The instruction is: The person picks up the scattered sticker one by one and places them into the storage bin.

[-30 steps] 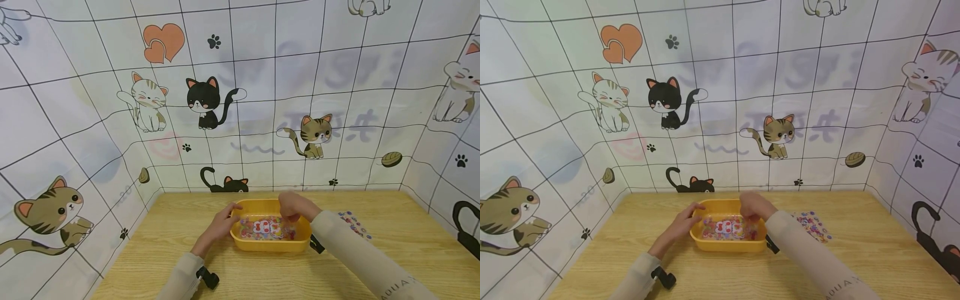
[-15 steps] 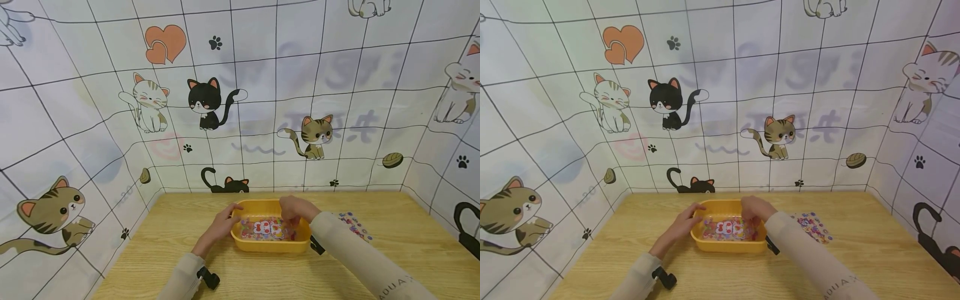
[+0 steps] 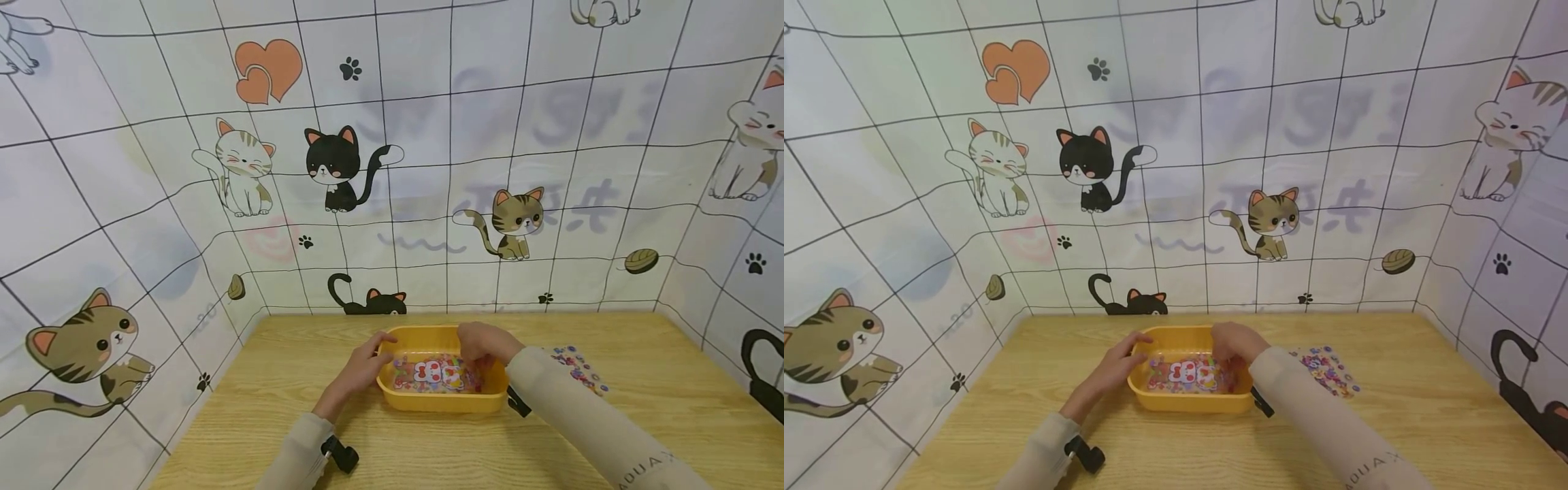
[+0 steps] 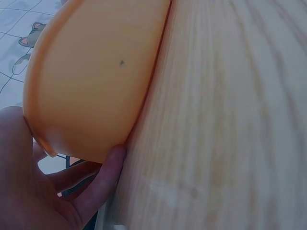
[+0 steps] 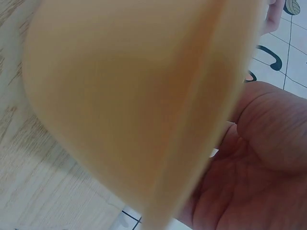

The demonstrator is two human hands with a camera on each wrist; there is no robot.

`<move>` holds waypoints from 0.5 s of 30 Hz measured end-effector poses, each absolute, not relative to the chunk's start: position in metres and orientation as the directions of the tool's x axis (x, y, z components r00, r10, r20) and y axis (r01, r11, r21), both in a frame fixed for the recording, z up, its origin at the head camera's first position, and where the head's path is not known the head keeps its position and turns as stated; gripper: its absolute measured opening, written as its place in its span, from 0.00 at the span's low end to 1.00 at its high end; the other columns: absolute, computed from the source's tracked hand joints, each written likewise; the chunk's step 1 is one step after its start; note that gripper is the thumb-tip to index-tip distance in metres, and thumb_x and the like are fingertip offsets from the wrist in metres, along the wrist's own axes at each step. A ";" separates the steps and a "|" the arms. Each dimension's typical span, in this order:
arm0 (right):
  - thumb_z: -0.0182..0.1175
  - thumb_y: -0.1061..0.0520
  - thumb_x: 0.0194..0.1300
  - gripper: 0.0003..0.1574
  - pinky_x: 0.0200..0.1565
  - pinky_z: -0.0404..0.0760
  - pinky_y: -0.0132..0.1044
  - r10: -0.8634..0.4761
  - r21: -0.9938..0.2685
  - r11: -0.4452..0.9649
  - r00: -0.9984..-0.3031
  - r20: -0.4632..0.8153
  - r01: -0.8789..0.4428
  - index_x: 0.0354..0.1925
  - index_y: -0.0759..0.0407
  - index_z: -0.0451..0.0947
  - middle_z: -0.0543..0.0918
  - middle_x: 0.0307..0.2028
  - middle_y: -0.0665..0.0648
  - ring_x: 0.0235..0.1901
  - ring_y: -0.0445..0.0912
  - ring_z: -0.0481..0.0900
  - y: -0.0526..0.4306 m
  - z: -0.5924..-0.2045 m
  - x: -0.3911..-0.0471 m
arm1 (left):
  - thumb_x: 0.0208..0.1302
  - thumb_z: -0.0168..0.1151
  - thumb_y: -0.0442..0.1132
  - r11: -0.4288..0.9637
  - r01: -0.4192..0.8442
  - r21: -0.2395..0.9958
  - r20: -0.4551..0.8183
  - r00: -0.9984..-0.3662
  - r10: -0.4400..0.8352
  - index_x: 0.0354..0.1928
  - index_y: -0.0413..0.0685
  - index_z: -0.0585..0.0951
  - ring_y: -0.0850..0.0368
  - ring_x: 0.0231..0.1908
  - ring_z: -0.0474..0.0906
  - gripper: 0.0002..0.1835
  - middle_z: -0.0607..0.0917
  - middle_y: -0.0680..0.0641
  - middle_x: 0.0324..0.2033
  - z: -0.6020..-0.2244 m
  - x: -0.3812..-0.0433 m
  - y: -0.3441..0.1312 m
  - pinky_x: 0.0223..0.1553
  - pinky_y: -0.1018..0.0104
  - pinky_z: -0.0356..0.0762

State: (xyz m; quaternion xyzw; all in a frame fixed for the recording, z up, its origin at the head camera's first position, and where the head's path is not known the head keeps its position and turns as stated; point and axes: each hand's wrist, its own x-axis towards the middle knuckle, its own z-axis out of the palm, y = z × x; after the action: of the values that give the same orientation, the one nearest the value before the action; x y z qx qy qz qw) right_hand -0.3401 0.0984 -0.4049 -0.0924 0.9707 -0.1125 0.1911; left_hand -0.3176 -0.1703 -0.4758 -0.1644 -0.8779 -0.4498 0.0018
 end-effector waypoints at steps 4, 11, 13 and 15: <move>0.70 0.68 0.55 0.07 0.20 0.78 0.32 -0.231 -0.249 0.957 -0.909 -0.348 -0.148 0.28 0.65 0.80 0.76 0.19 0.55 0.16 0.44 0.73 0.101 -0.405 -0.342 | 0.74 0.54 0.42 0.534 0.291 0.794 0.149 -0.944 0.293 0.62 0.53 0.78 0.46 0.54 0.76 0.17 0.79 0.43 0.66 -0.476 -0.318 -0.170 0.56 0.47 0.77; 0.70 0.66 0.58 0.08 0.18 0.72 0.29 -0.272 -0.288 0.942 -0.891 -0.363 -0.170 0.23 0.64 0.83 0.67 0.12 0.49 0.14 0.41 0.67 0.107 -0.397 -0.338 | 0.73 0.55 0.41 0.533 0.293 0.794 0.151 -0.944 0.294 0.61 0.53 0.78 0.45 0.54 0.77 0.17 0.79 0.43 0.66 -0.478 -0.318 -0.171 0.56 0.46 0.77; 0.70 0.65 0.58 0.12 0.18 0.70 0.29 -0.291 -0.306 0.934 -0.886 -0.361 -0.182 0.19 0.62 0.81 0.67 0.12 0.49 0.14 0.41 0.66 0.110 -0.392 -0.335 | 0.73 0.55 0.41 0.536 0.288 0.794 0.149 -0.946 0.287 0.61 0.54 0.78 0.46 0.54 0.76 0.17 0.79 0.43 0.66 -0.478 -0.318 -0.170 0.57 0.46 0.76; 0.71 0.64 0.58 0.18 0.19 0.71 0.29 -0.316 -0.319 0.925 -0.883 -0.348 -0.205 0.16 0.58 0.76 0.68 0.12 0.49 0.14 0.41 0.67 0.113 -0.386 -0.332 | 0.73 0.55 0.41 0.538 0.286 0.793 0.150 -0.947 0.283 0.61 0.54 0.78 0.45 0.55 0.76 0.17 0.79 0.43 0.67 -0.478 -0.318 -0.170 0.57 0.45 0.76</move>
State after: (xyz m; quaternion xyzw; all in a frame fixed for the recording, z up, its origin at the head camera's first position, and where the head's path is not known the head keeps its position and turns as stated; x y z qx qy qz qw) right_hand -0.3320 0.1126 -0.3859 -0.1356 0.9604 -0.1378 0.2006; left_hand -0.3181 -0.1704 -0.4777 -0.1624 -0.8769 -0.4524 0.0017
